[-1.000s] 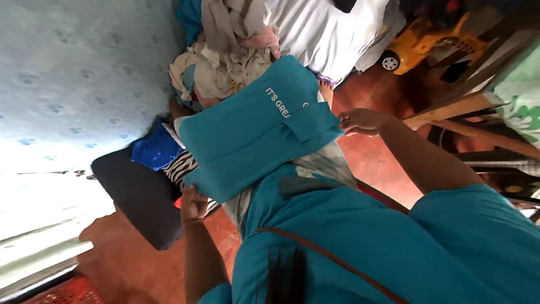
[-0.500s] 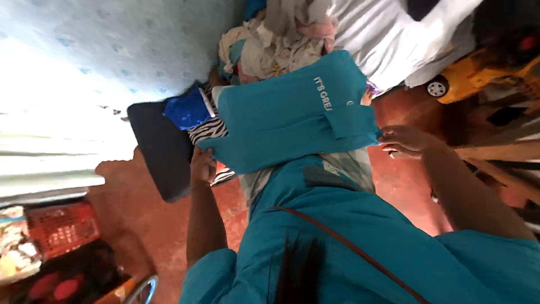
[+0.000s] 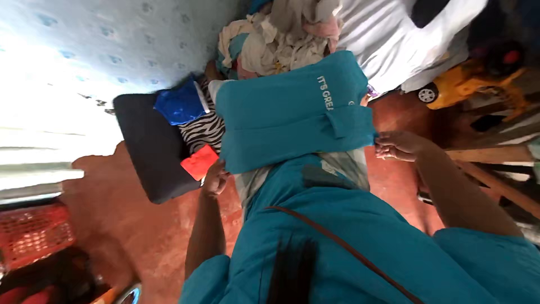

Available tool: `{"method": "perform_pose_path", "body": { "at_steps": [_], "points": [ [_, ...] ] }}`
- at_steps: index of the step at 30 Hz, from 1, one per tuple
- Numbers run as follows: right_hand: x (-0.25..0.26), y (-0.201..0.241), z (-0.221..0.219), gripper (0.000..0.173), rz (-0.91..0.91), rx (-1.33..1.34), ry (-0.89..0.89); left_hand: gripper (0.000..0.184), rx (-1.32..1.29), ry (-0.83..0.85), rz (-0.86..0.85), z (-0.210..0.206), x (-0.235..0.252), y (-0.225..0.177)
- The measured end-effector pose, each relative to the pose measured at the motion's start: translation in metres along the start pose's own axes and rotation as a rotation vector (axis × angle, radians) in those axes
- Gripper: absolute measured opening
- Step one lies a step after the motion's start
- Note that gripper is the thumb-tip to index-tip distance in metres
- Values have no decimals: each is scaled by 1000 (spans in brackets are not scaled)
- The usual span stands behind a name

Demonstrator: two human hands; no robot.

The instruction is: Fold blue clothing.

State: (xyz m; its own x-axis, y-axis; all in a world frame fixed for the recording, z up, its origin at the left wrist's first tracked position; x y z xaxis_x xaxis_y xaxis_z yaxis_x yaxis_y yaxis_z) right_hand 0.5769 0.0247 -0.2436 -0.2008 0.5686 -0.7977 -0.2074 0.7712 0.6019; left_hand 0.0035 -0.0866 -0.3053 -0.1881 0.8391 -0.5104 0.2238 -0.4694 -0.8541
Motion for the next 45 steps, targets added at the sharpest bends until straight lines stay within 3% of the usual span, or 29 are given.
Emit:
{"method": "perform_pose_path", "body": {
  "at_steps": [3, 9, 14, 24, 26, 30, 34, 36, 41, 45],
  "points": [
    [-12, 14, 9, 13, 52, -14, -79, 29, 143, -51, -106, 14, -10, -33],
    [-51, 48, 20, 17, 171, -218, -154, 33, 773, -132, -162, 27, -37, -121],
    [-70, 52, 21, 10, 197, -248, -134, 33, 887, -187, -179, 20, -50, -146],
    [-60, 42, 19, 3, 200, -57, -173, 35, 933, -186, -136, 13, -50, -143],
    [-58, 40, 20, 10, 192, -56, -180, 34, 913, -182, -138, 12, -51, -142],
    [-49, 33, 21, 19, 179, -202, -193, 35, 839, -163, -124, 10, -48, -131],
    [-28, 25, 14, 31, 110, -539, -304, 62, 871, -143, -101, 6, -34, -110],
    [-20, 35, 8, 35, 262, -698, -361, 67, 837, -147, -155, -3, -26, -106],
    [-27, 88, -53, 33, 705, -754, -346, 71, 705, -74, -537, -59, -15, -79],
    [-7, 113, -80, 36, 883, -905, -265, 84, 693, 64, -483, -84, -1, -67]
  ]
}}
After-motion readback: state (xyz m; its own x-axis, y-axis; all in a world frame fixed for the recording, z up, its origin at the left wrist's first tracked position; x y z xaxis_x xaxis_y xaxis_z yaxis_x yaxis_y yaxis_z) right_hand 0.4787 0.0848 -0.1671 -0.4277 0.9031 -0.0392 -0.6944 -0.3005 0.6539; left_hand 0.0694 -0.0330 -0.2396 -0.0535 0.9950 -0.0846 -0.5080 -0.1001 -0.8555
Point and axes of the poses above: each hand's wrist, its own x-axis towards the middle knuckle, its own z-axis out of the back of the hand, y = z × x, the point moved 6 cm from there along x, towards the middle knuckle, and after that the axes turned 1 degree about -z, right-handed, at the moved point
